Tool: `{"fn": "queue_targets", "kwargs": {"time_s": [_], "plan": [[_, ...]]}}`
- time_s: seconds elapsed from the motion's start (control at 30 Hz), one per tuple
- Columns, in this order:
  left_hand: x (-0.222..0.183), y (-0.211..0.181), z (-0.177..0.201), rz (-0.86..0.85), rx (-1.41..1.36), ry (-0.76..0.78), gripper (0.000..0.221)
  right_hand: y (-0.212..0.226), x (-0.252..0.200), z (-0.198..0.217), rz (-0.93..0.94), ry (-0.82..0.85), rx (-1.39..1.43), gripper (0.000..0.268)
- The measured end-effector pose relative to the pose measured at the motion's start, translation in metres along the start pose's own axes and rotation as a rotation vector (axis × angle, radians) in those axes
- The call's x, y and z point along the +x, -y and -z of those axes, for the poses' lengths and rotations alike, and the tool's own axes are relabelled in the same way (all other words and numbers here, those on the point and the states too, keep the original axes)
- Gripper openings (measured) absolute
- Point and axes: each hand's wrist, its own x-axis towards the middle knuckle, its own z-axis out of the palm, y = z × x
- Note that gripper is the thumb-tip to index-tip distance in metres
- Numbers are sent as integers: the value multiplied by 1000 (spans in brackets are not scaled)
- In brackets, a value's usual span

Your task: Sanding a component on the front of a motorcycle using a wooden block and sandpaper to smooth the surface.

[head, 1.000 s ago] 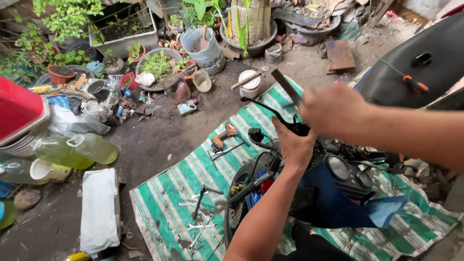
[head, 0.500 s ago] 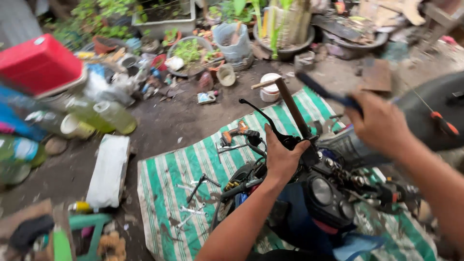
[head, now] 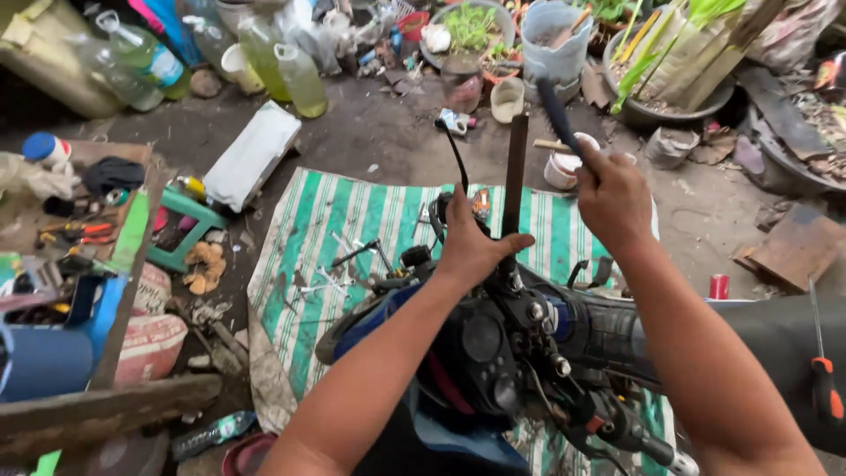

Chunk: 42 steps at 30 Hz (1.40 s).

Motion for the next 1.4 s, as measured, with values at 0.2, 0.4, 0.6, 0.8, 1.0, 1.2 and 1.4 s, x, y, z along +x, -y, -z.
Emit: {"fn": "queue_targets", "kwargs": {"time_s": [0.2,0.4,0.6,0.8,1.0,1.2,1.4], "plan": [[-7,-12,12,-26,36,11,158,33,-119,36,-85,137,52,48],[16,30,6,-55,141,-44,127,8,-10,-61,114,-113,82,41],[28,40,-7,19,451,-97,113,-25,-37,-62,-404,225,1098,38],[18,11,-36,171,631,-297,101,14,-130,-8,-698,506,1505,55],[13,-2,-57,209,716,-518,99,54,-139,5,-672,545,1740,54],[3,-3,-58,156,763,-558,83,45,0,-105,-559,326,1858,49],[8,18,-51,88,767,-575,93,15,-116,-39,-698,512,1638,40]]}}
